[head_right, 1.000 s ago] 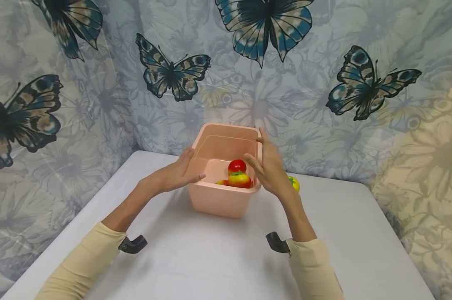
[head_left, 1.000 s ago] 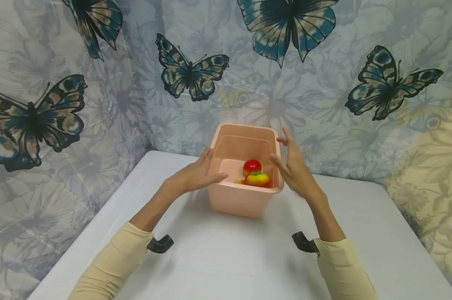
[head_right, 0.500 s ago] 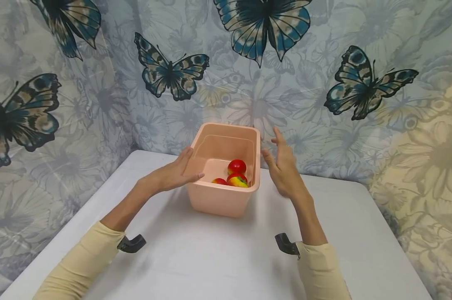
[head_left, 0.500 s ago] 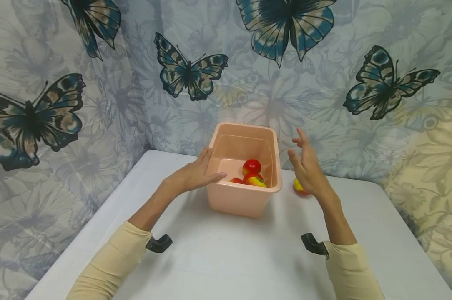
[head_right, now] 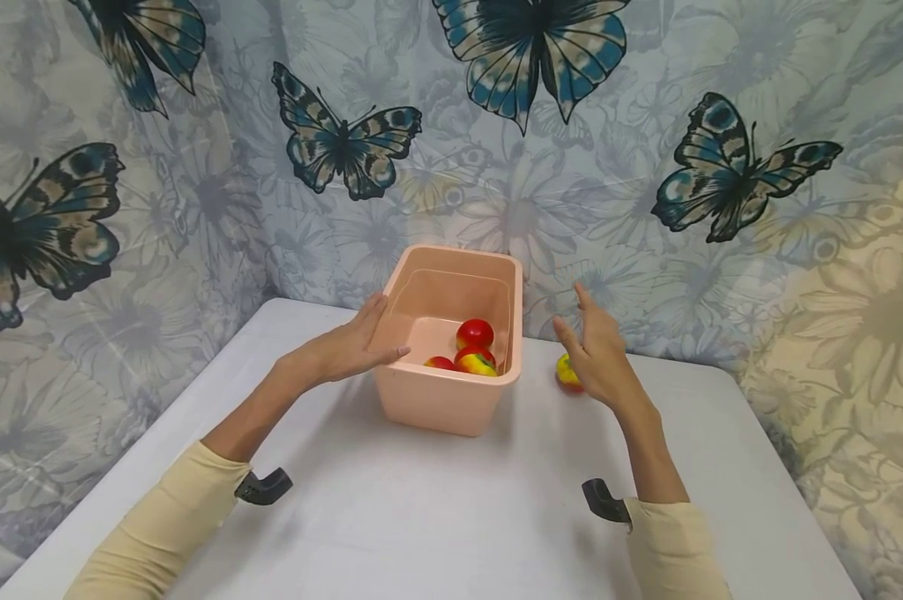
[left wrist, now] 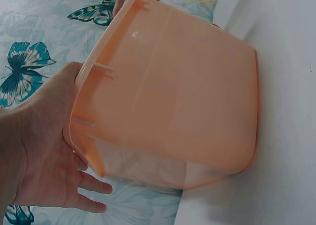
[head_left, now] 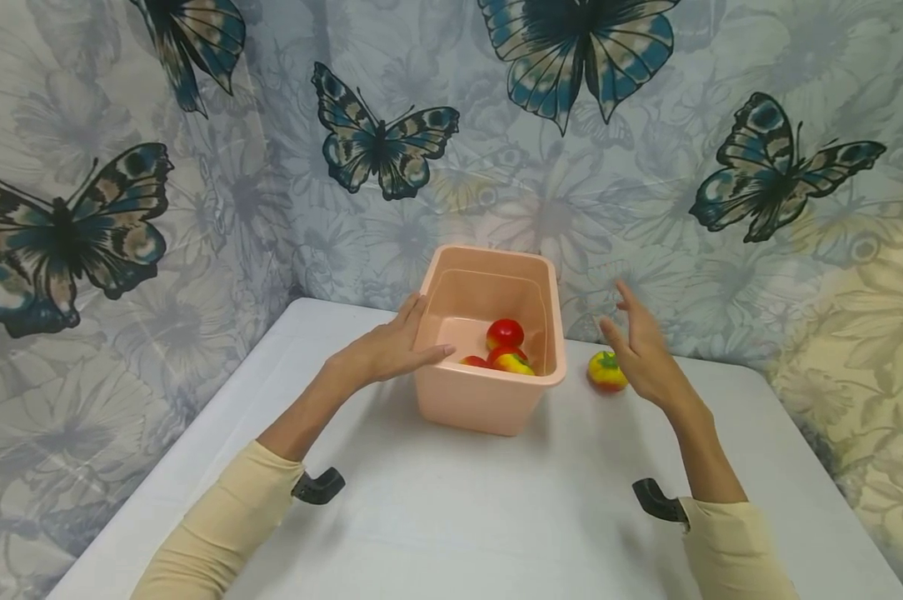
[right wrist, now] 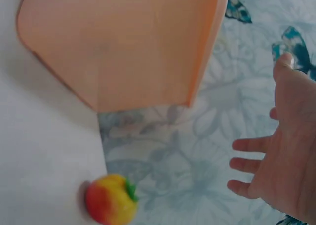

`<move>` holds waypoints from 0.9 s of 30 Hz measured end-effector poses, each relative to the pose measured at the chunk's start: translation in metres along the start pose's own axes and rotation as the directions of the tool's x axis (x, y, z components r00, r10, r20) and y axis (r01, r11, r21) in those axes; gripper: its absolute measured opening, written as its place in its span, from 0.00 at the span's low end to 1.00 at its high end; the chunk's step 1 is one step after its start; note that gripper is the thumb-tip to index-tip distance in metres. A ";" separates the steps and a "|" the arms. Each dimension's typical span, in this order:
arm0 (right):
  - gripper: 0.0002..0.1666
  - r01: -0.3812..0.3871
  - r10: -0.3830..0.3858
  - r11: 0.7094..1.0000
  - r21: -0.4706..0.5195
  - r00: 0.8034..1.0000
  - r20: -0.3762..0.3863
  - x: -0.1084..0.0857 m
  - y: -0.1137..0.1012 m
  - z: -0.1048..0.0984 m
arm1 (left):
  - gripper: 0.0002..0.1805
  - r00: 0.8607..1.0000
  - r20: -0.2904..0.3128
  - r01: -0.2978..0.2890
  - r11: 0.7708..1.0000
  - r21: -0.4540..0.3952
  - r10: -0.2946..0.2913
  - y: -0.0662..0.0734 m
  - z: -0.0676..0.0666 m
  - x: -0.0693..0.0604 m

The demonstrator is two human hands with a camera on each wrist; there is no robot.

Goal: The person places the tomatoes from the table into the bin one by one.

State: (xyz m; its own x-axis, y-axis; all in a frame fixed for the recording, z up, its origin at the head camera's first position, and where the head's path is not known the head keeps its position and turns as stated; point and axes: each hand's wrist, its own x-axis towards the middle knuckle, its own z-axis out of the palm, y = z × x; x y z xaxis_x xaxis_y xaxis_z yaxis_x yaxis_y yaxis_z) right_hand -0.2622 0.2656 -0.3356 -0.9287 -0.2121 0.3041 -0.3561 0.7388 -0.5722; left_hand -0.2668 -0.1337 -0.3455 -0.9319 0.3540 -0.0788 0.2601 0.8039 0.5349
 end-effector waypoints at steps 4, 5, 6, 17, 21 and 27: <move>0.48 -0.047 0.047 0.999 -0.027 0.999 0.017 -0.001 0.017 -0.001 | 0.66 1.000 -0.004 0.005 1.000 0.001 -0.005 0.001 -0.001 0.000; 0.49 -0.056 0.057 0.998 -0.039 0.998 0.019 -0.001 0.021 -0.001 | 0.66 1.000 -0.003 0.006 1.000 0.000 -0.006 0.001 -0.002 0.000; 0.50 -0.062 0.064 0.997 -0.053 0.998 0.020 -0.001 0.025 0.000 | 0.66 1.000 -0.001 0.006 1.000 -0.002 -0.006 0.002 -0.002 -0.001; 0.62 -0.222 0.240 0.964 -0.144 0.963 0.122 0.007 0.070 0.014 | 0.66 1.000 0.001 0.005 1.000 0.002 -0.005 0.001 0.000 -0.001; 0.64 -0.259 0.283 0.955 -0.146 0.942 0.182 0.010 0.087 0.022 | 0.66 1.000 -0.001 0.008 1.000 0.000 -0.008 0.001 0.000 -0.001; 0.68 -0.327 0.375 0.923 -0.202 0.883 0.283 0.012 0.109 0.034 | 0.66 1.000 -0.001 0.011 1.000 0.000 -0.011 0.000 0.000 0.000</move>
State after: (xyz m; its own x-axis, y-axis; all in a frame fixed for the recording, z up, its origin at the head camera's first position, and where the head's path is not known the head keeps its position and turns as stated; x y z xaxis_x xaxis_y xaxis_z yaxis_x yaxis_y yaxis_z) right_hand -0.3153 0.3217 -0.4200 -0.9826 -0.0911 -0.1618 -0.0036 0.8806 -0.4738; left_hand -0.2664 -0.1337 -0.3458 -0.9350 0.3446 -0.0836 0.2499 0.8076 0.5342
